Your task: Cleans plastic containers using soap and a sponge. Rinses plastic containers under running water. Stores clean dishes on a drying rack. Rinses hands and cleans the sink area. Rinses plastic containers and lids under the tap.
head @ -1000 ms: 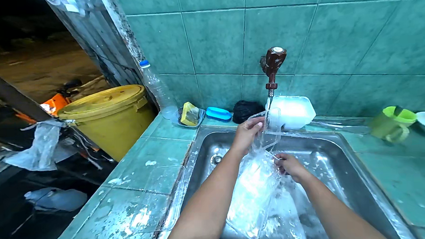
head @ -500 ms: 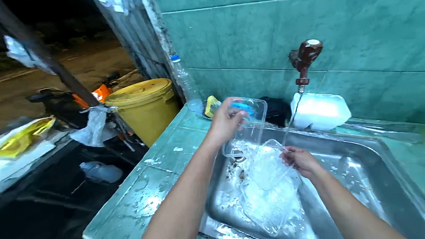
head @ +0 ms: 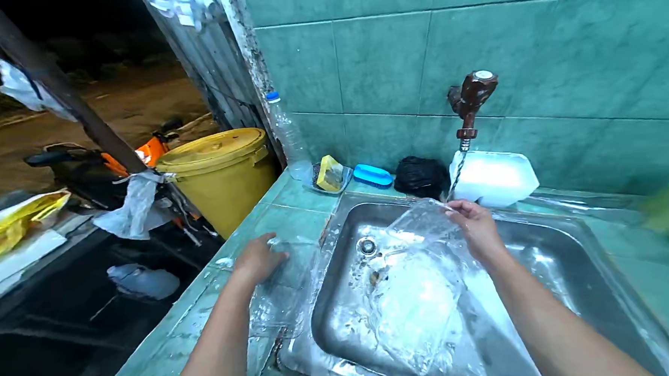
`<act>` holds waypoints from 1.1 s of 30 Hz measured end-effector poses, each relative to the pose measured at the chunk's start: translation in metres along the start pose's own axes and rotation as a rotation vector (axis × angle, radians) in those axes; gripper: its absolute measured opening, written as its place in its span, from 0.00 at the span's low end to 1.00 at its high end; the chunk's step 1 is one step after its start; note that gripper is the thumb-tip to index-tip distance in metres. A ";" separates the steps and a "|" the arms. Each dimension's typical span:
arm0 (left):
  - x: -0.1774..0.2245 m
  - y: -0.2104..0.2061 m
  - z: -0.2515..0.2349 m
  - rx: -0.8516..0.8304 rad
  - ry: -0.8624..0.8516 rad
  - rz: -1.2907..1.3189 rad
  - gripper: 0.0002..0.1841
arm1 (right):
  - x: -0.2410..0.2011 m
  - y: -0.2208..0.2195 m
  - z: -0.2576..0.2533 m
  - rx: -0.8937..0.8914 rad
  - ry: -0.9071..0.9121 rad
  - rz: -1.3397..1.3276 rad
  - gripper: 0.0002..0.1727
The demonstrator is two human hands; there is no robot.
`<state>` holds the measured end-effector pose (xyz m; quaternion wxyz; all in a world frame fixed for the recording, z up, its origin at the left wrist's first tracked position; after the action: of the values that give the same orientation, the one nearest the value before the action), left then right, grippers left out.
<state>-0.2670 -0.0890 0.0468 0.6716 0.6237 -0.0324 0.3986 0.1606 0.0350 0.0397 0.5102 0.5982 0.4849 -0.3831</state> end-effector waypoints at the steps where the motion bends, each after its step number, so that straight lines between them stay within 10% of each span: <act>1: 0.007 0.002 0.003 0.048 -0.017 -0.033 0.37 | -0.001 0.003 -0.005 0.038 0.030 -0.001 0.07; 7: 0.109 -0.049 0.017 -0.057 -0.366 0.464 0.31 | -0.015 0.009 -0.021 0.126 0.224 -0.058 0.06; 10: 0.175 -0.092 0.034 -0.033 -0.604 0.381 0.43 | -0.020 0.009 -0.020 0.107 0.317 -0.072 0.07; 15: 0.256 -0.136 0.029 -0.113 -1.044 0.352 0.20 | -0.023 0.029 -0.018 0.118 0.404 -0.007 0.08; 18: 0.284 -0.146 0.031 -0.214 -1.131 0.317 0.25 | -0.019 0.048 -0.017 0.185 0.402 0.004 0.08; 21: 0.290 -0.149 0.036 -0.013 -1.240 0.272 0.29 | -0.005 0.062 -0.008 0.195 0.261 0.083 0.30; 28: 0.284 -0.146 0.030 0.325 -1.375 0.123 0.32 | 0.069 -0.002 0.047 -0.683 -0.322 0.795 0.44; 33: 0.292 -0.132 0.037 0.174 -1.171 0.283 0.22 | 0.086 -0.025 0.054 -0.728 -0.332 0.842 0.33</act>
<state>0.0238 0.0363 0.1058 0.4292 0.7815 -0.4463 0.0761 0.1589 -0.0018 -0.0579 0.8607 0.4574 0.2191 -0.0445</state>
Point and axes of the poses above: each hand's wrist, its own z-axis away from the middle knuckle, its own y-axis out of the back of the hand, x = y × z, the point moved 3 cm from there along -z, towards the middle knuckle, and after that the axes turned 6 degrees about z, right-handed, at the moved point
